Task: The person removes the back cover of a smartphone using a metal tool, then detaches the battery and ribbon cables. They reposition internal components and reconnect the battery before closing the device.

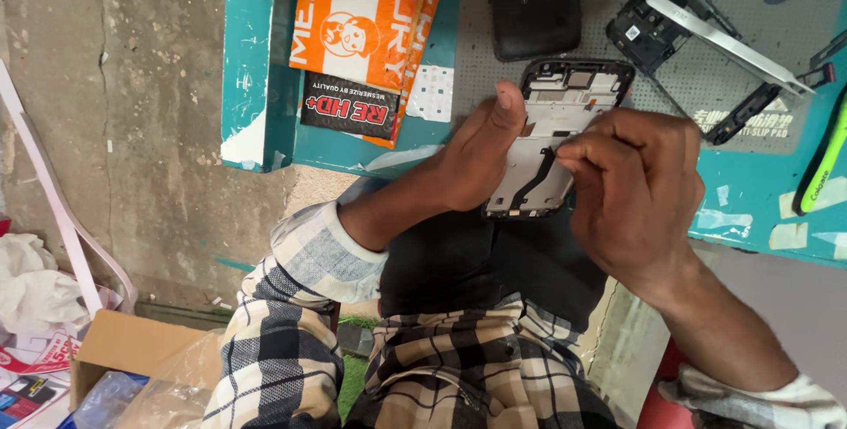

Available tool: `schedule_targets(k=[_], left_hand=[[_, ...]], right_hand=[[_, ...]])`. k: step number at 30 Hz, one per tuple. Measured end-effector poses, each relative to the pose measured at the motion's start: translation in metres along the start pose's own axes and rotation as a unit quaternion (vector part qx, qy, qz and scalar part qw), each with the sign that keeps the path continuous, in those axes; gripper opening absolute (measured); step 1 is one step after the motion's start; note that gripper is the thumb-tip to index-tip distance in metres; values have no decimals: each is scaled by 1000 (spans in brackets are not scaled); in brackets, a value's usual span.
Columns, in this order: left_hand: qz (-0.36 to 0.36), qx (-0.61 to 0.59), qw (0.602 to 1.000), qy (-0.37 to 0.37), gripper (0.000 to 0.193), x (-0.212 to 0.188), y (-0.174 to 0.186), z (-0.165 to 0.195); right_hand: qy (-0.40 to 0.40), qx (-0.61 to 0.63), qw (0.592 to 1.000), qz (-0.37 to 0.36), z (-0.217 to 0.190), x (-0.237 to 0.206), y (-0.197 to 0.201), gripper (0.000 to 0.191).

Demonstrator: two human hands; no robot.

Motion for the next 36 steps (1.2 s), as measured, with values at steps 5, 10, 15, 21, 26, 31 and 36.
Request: schedule_targets(k=[5,10,15,21,26,31,36], left_hand=[[75,174,957,-220,40,-6,-4,-16],[54,150,967,-198,47,-5,-6,-28],[111,210,926,-293,65,-9,-5,-23],[120,217,919,-308,67,-11,-3,-18],[120,219,915,-316,64,-11,-2,-14],[31,82,974,-207,38,-6,-2,-15],[63,146,957,-243,42,-4,-1,-12]], right_hand=[[8,-5,1000,5,-2,-1,-2,20],[23,-4,1000,15,2,-7,-6,17],[12,19,1000,14,6,-16,-9,17],[9,10,1000,25,7,-23,-14,16],[15,-5,999,27,8,-28,-16,15],[16,-5,999,39,8,-31,-17,14],[17,-9,999,34,9,-30,-17,10]])
Point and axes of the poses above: each hand's wrist, its own x-axis towards the middle knuckle, its own y-axis out of the back of the hand, z = x × y, the point moved 2 cm from there along x, towards the middle knuckle, and after that the axes turned 8 degrees about x, right-handed, at the moved point
